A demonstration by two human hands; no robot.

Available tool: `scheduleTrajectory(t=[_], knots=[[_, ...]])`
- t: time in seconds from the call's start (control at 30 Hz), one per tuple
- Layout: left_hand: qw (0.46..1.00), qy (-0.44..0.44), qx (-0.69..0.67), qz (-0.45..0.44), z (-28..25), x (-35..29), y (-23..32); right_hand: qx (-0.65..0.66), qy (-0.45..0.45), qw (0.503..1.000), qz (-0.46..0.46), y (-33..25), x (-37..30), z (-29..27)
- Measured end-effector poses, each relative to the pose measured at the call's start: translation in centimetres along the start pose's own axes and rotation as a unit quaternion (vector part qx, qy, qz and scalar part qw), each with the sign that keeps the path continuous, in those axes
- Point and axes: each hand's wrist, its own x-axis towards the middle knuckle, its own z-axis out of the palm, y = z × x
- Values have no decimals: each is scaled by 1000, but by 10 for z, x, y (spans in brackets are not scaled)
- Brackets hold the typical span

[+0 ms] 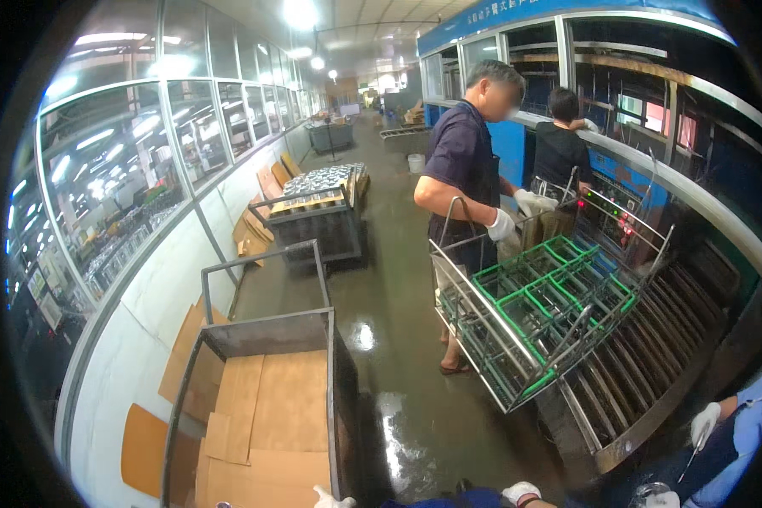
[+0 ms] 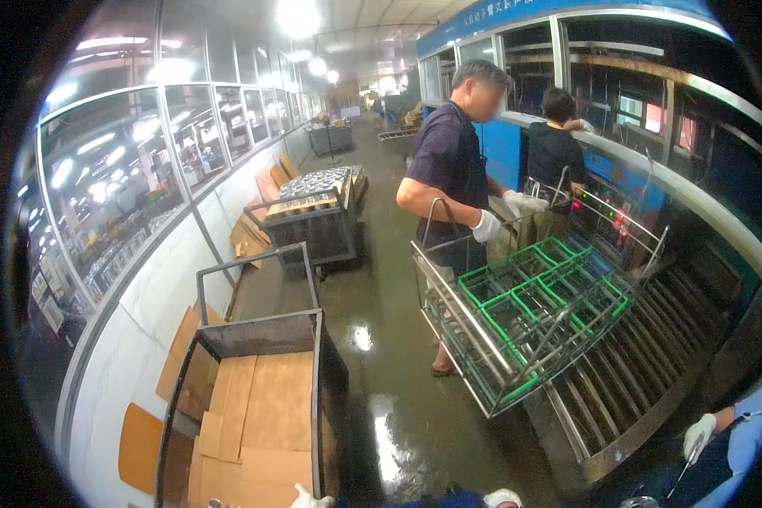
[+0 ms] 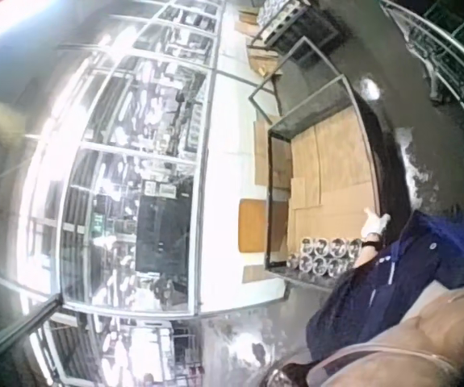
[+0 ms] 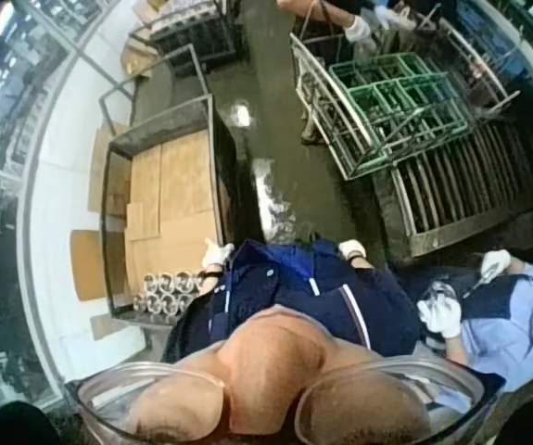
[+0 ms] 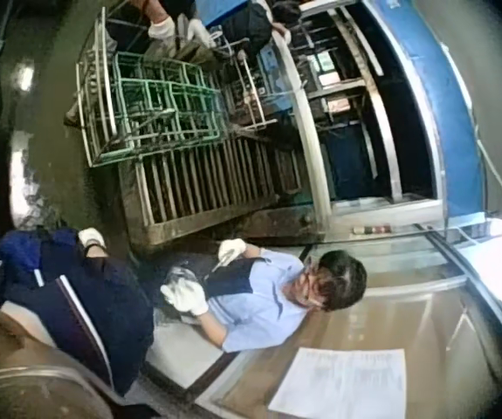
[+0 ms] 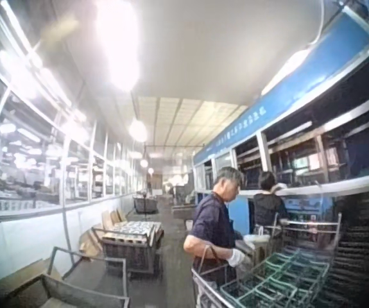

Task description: Transfer metal piston-like parts from a green plastic grid to a large metal bin, layering them with cardboard.

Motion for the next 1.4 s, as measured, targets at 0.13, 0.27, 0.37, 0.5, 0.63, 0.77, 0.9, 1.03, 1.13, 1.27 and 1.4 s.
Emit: scheduleTrajectory(t=[0.13, 0.27, 0.37, 0.5, 0.63, 0.77, 0.9, 1.03, 1.13, 1.27, 1.4], knots=[[990, -103, 96, 1, 32, 35, -40, 74, 15, 994, 80, -15, 7, -4], [990, -124, 53, 32, 30, 39, -34, 120, -18, 977, 174, -21, 2, -16], [988, -103, 100, 60, 18, 31, -19, 135, 6, 969, 208, -21, -8, -14], [989, -117, 61, 68, 34, 47, -42, 119, 12, 975, 188, -34, -38, -24], [992, -80, 60, 83, 31, 35, -38, 95, 4, 978, 186, -26, -47, -9], [994, -62, 27, 85, 37, 34, -39, 44, -27, 987, 152, 7, -27, 10], [993, -83, 79, 19, 52, 44, -52, 2, -39, 997, 62, -16, -19, -14], [991, -51, 74, 103, 59, 68, -10, 86, -10, 991, 104, -34, 11, -54], [978, -44, 76, 188, 70, 49, 32, 58, -3, 998, 39, -22, 61, -58], [954, -84, -101, 269, 78, 43, 70, 66, 51, 995, -61, -46, 69, -100], [948, -152, 104, 261, 71, 72, 94, 31, 28, 994, -96, -31, 92, -128]])
